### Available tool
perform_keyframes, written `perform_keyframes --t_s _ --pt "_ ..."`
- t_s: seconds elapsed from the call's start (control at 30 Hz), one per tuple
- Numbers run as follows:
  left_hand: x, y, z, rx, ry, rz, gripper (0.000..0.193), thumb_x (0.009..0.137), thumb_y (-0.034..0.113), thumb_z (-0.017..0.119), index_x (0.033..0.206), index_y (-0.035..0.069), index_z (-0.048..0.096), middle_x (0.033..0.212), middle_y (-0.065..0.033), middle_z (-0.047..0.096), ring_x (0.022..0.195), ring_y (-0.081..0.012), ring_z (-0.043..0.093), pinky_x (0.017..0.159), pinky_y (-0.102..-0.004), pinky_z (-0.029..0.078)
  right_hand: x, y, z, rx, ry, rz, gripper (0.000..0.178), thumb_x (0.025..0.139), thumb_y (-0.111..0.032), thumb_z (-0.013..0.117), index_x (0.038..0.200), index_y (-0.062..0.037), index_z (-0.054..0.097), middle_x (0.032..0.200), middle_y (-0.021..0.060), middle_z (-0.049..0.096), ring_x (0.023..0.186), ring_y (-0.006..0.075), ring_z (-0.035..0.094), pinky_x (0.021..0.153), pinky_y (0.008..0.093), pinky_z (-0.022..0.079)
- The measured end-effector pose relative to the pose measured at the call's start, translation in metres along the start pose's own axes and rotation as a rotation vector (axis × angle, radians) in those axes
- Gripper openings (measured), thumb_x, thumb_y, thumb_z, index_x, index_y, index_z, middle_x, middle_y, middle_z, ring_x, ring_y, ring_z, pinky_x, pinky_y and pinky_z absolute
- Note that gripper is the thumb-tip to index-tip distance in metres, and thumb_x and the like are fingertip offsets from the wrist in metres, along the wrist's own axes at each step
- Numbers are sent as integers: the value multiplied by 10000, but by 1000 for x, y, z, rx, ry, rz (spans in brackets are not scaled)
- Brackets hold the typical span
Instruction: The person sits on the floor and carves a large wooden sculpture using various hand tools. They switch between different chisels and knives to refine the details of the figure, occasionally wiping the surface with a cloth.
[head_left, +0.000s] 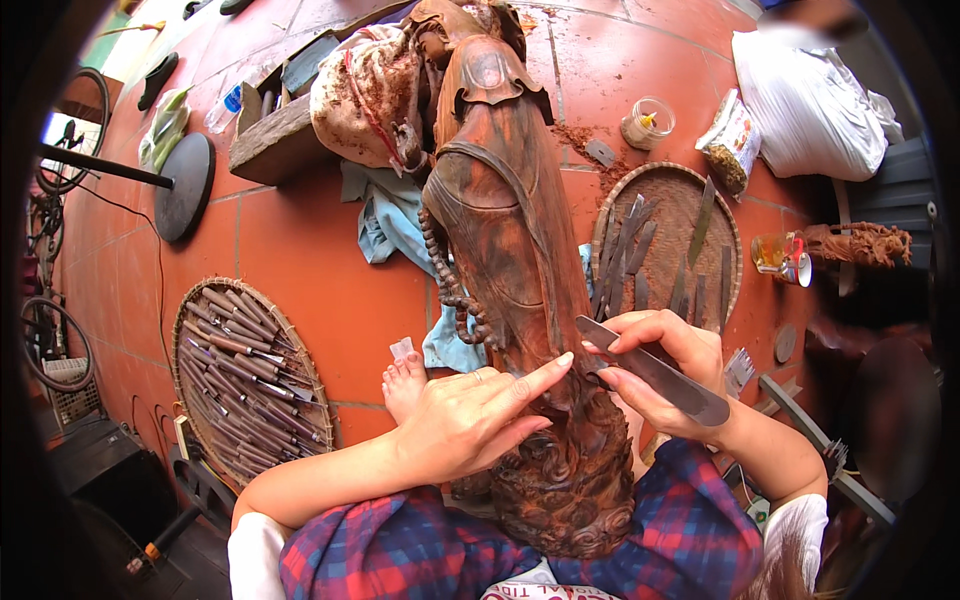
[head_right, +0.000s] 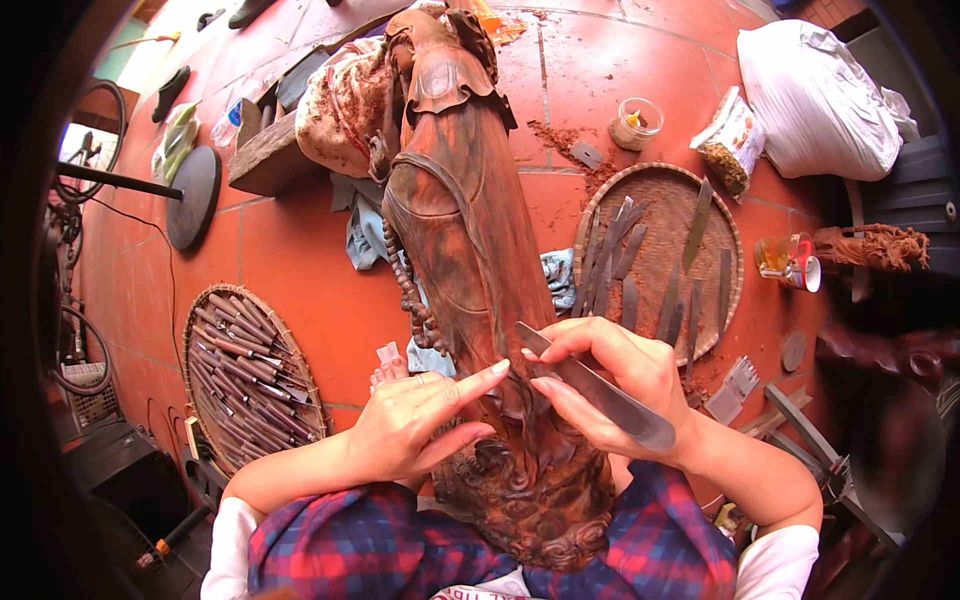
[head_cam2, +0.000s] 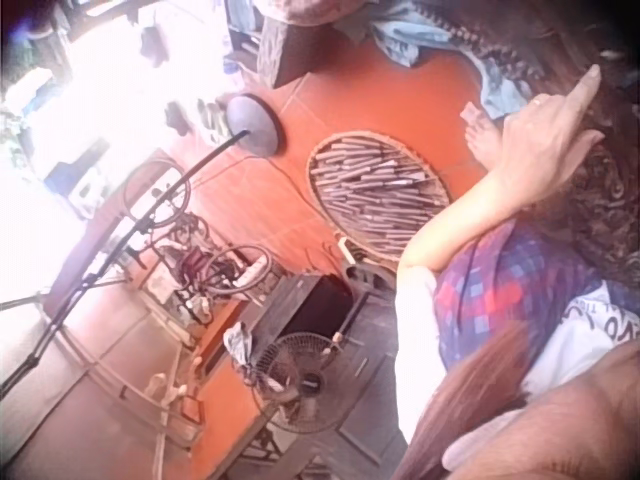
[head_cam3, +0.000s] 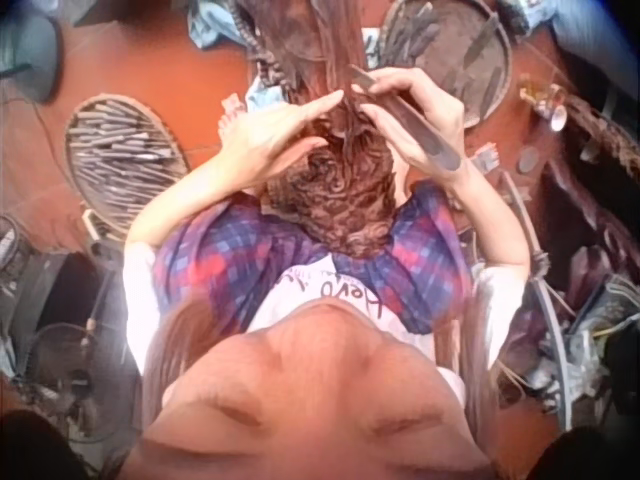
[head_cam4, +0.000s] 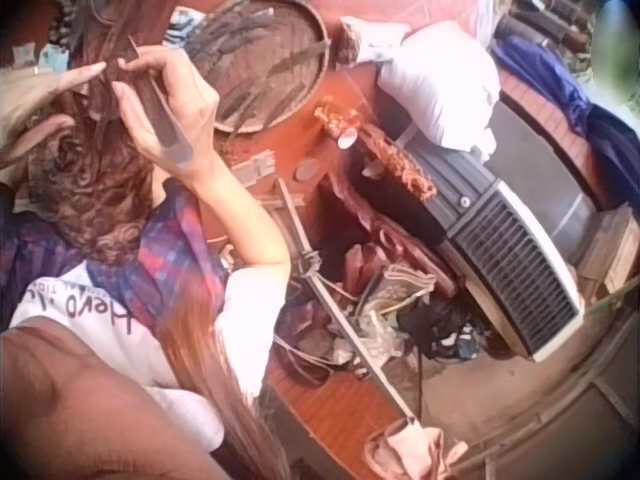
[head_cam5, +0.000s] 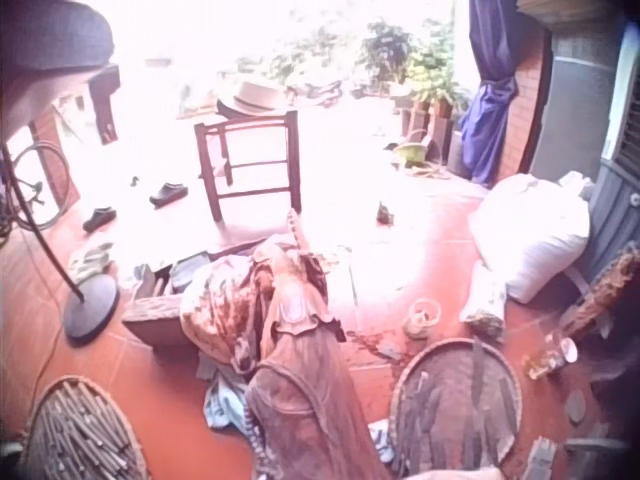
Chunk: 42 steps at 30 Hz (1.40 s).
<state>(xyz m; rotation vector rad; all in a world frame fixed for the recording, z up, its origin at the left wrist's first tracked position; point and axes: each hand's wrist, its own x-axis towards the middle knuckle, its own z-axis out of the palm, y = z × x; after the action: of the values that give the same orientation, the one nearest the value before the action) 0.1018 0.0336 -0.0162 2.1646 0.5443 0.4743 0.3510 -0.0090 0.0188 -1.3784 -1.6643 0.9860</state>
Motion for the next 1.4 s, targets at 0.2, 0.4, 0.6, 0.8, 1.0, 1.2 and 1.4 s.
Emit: perform_keyframes --t_s 0.2,0.4,0.6,0.8,1.0,1.2,1.4 --pt "6 1 3 -9 -61 20 798 835 221 753 1496 -3 366 779 -96 615 687 -244 613 645 -348 481 6 0 7 -68 65 -46 242 751 -37 790 902 -8 604 957 137 698 786 175 714 602 276 560" --pt "8 -1 3 -77 -53 -14 862 835 223 732 1547 66 272 807 -88 619 743 -258 647 637 -369 530 10 9 12 -100 71 -104 224 721 -30 795 830 -2 602 821 120 683 689 183 689 593 275 544" --pt "11 -6 1 -56 -93 -80 847 845 235 730 1545 74 281 803 -94 635 688 -265 657 605 -378 520 10 15 21 94 128 72 185 770 -3 778 819 5 601 843 114 695 759 142 685 664 269 540" --pt "2 2 2 1 -138 -74 825 849 252 726 1536 79 303 816 -93 632 682 -265 660 577 -376 512 -2 15 16 182 4 151 165 801 -6 769 804 1 605 882 127 709 792 134 690 695 264 544" --pt "12 1 -6 64 -190 -100 810 844 244 732 1522 61 328 848 -96 614 727 -264 655 603 -375 523 1 18 24 506 112 287 143 850 7 737 857 -1 594 904 101 692 832 114 657 748 267 536" --pt "13 -6 -6 26 -91 -32 829 847 256 734 1532 63 310 849 -97 617 701 -270 649 605 -379 522 13 10 22 438 117 354 141 857 9 722 807 -6 591 886 90 683 813 95 635 730 260 526" --pt "9 4 -11 -3 -189 -97 827 853 247 728 1541 80 299 861 -98 610 723 -277 650 604 -379 514 9 4 17 479 51 411 155 857 -14 733 800 -5 589 866 78 686 821 92 642 723 250 529"
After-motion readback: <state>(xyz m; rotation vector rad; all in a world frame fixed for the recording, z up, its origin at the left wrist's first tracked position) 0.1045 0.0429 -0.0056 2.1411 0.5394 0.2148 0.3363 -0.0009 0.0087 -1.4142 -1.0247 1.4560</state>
